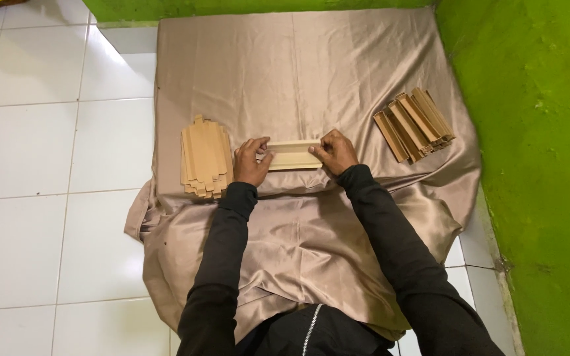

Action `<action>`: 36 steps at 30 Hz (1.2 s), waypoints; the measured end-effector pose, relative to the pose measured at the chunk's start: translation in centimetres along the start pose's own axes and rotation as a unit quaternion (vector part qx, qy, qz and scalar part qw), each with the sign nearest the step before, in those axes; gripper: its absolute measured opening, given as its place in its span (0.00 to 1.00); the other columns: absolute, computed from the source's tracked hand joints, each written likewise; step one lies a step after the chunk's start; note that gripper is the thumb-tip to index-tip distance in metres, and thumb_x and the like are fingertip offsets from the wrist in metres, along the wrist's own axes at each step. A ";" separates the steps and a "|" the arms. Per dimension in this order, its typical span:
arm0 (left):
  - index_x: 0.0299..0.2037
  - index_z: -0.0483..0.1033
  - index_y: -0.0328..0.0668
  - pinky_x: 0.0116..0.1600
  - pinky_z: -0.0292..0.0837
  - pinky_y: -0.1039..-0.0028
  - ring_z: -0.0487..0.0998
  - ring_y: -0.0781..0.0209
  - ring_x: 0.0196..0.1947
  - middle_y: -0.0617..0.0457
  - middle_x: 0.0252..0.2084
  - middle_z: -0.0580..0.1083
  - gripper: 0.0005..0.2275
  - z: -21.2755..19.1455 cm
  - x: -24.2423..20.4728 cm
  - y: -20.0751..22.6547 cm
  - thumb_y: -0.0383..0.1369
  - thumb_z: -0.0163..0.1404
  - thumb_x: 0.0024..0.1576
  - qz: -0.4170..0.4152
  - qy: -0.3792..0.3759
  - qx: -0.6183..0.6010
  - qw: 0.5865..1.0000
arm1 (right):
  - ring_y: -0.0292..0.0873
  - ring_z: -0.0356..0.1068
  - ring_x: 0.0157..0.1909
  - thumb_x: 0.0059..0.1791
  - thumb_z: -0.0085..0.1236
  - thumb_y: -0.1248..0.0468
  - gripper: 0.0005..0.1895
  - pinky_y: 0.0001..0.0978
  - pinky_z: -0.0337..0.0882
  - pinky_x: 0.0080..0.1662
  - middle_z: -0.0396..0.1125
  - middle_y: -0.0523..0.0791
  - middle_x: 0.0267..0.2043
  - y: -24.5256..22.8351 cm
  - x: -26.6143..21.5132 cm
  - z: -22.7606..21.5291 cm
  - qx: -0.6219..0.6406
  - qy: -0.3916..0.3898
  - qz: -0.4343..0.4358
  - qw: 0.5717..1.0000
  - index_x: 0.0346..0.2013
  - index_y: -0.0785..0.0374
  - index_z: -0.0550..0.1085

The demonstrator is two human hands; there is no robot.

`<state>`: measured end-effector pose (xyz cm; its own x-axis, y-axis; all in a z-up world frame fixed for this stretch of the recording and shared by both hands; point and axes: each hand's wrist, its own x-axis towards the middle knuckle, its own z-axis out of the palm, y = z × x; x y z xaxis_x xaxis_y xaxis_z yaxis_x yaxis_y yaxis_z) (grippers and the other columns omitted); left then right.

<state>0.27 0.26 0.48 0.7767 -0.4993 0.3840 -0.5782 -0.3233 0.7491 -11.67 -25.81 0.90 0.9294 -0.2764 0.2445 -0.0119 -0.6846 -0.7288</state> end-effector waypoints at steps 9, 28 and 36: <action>0.38 0.78 0.51 0.55 0.66 0.62 0.76 0.55 0.43 0.59 0.41 0.69 0.06 0.8 -1.0 0.9 0.26 0.54 0.55 0.027 0.048 0.122 0.991 | 0.52 0.71 0.43 0.54 0.63 0.51 0.08 0.45 0.69 0.49 0.59 0.39 0.40 -3.3 -0.9 -0.5 -0.074 0.033 -0.029 0.996 0.41 0.47 0.77; 0.43 0.84 0.45 0.64 0.59 0.54 0.68 0.47 0.53 0.51 0.47 0.70 0.17 -2.3 -1.3 3.5 0.40 0.63 0.44 0.018 -0.047 -0.024 0.998 | 0.57 0.73 0.39 0.45 0.68 0.58 0.08 0.46 0.71 0.44 0.69 0.49 0.47 -4.5 -1.9 -2.0 0.041 0.002 -0.038 0.998 0.39 0.47 0.84; 0.30 0.83 0.56 0.60 0.62 0.59 0.71 0.54 0.51 0.58 0.45 0.71 0.05 -0.7 -1.4 1.0 0.39 0.64 0.47 -0.003 -0.024 0.029 0.999 | 0.73 0.70 0.54 0.45 0.73 0.57 0.09 0.56 0.72 0.50 0.65 0.54 0.56 -4.8 -1.7 -2.1 0.067 -0.009 -0.016 0.998 0.32 0.58 0.83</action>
<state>-1.20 1.21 1.06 0.7678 -0.5355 0.3518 -0.5884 -0.3718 0.7180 -13.95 -23.51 5.33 0.9351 -0.2424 0.2587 0.0668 -0.5962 -0.8000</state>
